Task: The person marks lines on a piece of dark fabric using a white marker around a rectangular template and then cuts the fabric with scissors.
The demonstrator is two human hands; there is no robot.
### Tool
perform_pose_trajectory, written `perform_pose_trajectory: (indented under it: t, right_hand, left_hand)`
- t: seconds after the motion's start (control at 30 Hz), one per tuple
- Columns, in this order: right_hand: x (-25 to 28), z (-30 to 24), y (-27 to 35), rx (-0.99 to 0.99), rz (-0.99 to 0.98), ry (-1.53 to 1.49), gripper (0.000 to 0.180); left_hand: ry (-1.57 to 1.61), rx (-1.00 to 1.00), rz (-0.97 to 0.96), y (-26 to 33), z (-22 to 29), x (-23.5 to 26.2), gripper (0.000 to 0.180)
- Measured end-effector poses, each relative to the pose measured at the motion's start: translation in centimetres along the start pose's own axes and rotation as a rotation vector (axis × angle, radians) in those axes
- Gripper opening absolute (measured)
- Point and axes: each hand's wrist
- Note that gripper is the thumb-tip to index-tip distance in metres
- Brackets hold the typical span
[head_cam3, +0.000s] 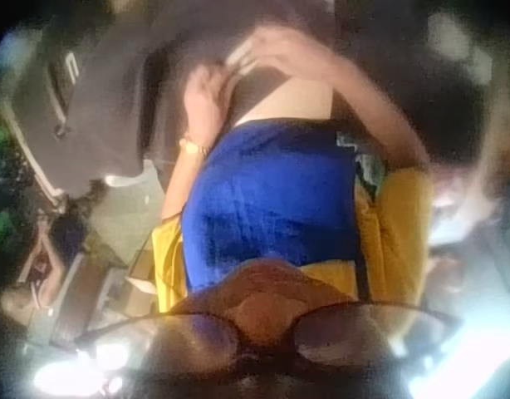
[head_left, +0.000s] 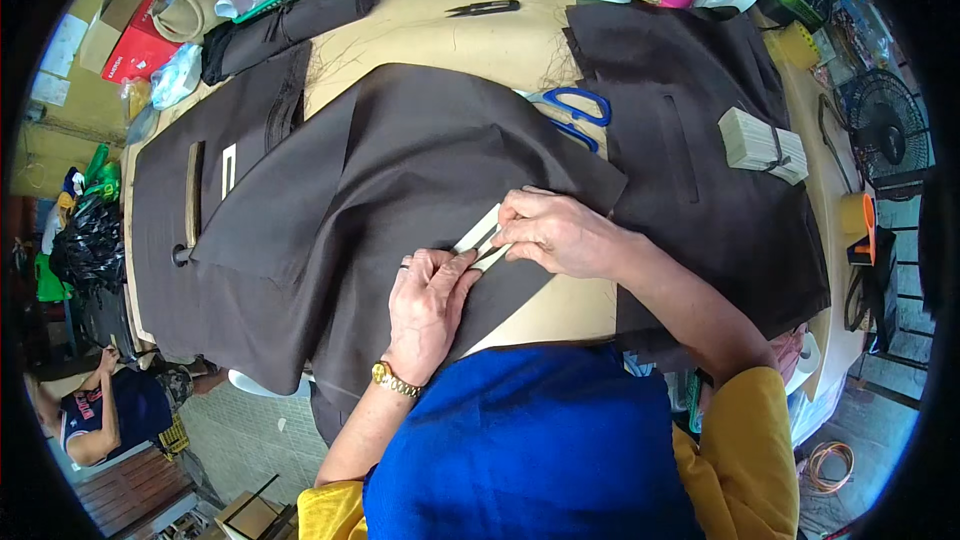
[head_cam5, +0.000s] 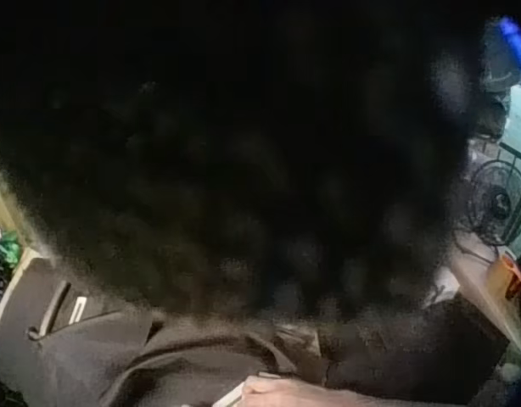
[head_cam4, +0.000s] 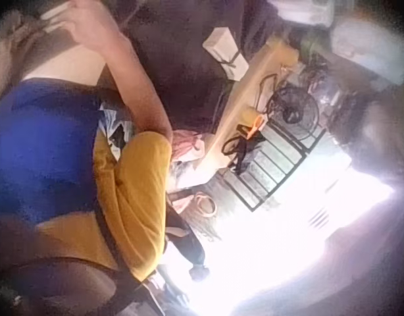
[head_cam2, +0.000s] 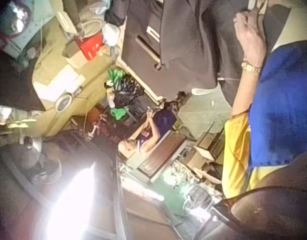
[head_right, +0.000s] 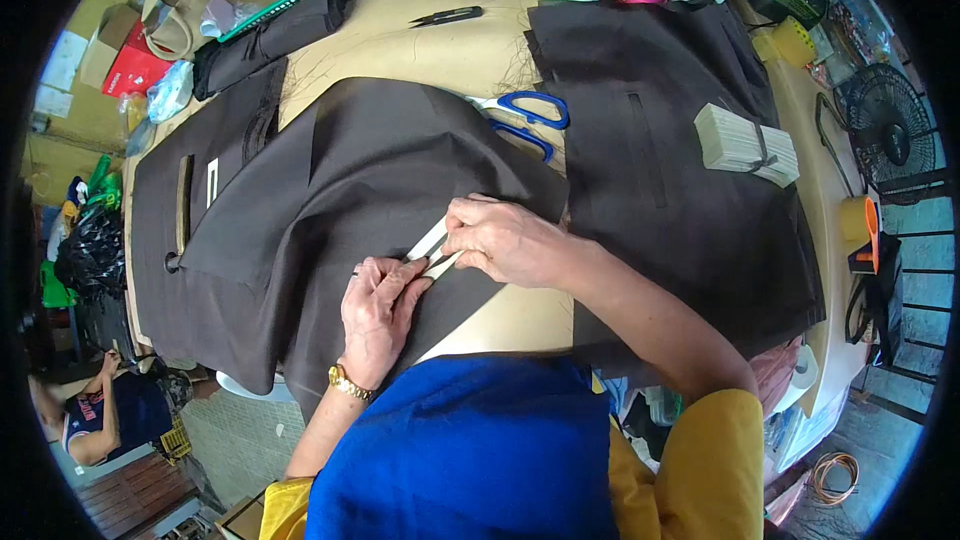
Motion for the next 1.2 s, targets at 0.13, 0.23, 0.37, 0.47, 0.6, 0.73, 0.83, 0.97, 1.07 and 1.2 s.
perform_pose_trajectory:
  t: [0.13,0.23,0.37,0.47,0.6,0.73,0.83,0.97,1.07,1.2]
  right_hand:
    - [0.0,0.0,-0.1,0.0,0.006,-0.009,0.022]
    - [0.0,0.2,-0.1,0.021,0.008,-0.006,0.023]
    - [-0.1,0.5,0.0,0.019,0.001,0.0,0.023]
    - [0.0,0.7,0.2,0.046,-0.025,-0.005,0.02]
    - [1.0,-0.1,-0.3,0.022,-0.046,0.033,0.02]
    - [0.1,-1.7,-0.8,-0.005,0.017,0.065,0.023]
    - [-0.4,-0.5,-0.3,0.009,0.018,0.014,0.022]
    - [-0.2,-0.2,-0.3,-0.008,0.002,-0.019,0.019]
    - [-0.2,-0.2,-0.4,-0.014,-0.011,-0.044,0.019]
    - [-0.3,-0.1,-0.3,-0.019,-0.015,-0.049,0.02]
  left_hand:
    - [0.032,0.011,0.022,0.3,-0.1,0.1,0.021]
    - [0.048,0.017,0.032,0.5,-0.3,-0.1,0.02]
    - [0.05,0.024,0.022,0.6,-0.4,-0.3,0.019]
    - [0.034,-0.003,0.016,0.8,-0.5,-0.4,0.018]
    - [0.016,-0.03,0.019,0.6,-0.2,-0.4,0.018]
    - [0.021,-0.049,0.046,-0.4,-0.1,-1.2,0.016]
    - [0.055,-0.02,0.046,-0.6,-0.1,-0.9,0.018]
    - [0.079,0.071,0.018,0.0,-0.5,0.3,0.026]
    - [0.07,0.112,-0.019,0.5,-0.8,0.6,0.027]
    - [0.071,0.082,-0.023,0.6,-1.2,0.4,0.024]
Point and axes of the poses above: each hand's wrist, its own y-axis away from the middle knuckle, its own x-axis out of the back of the hand, z = x × y, and after that the axes turned 1 degree about -y, right-handed
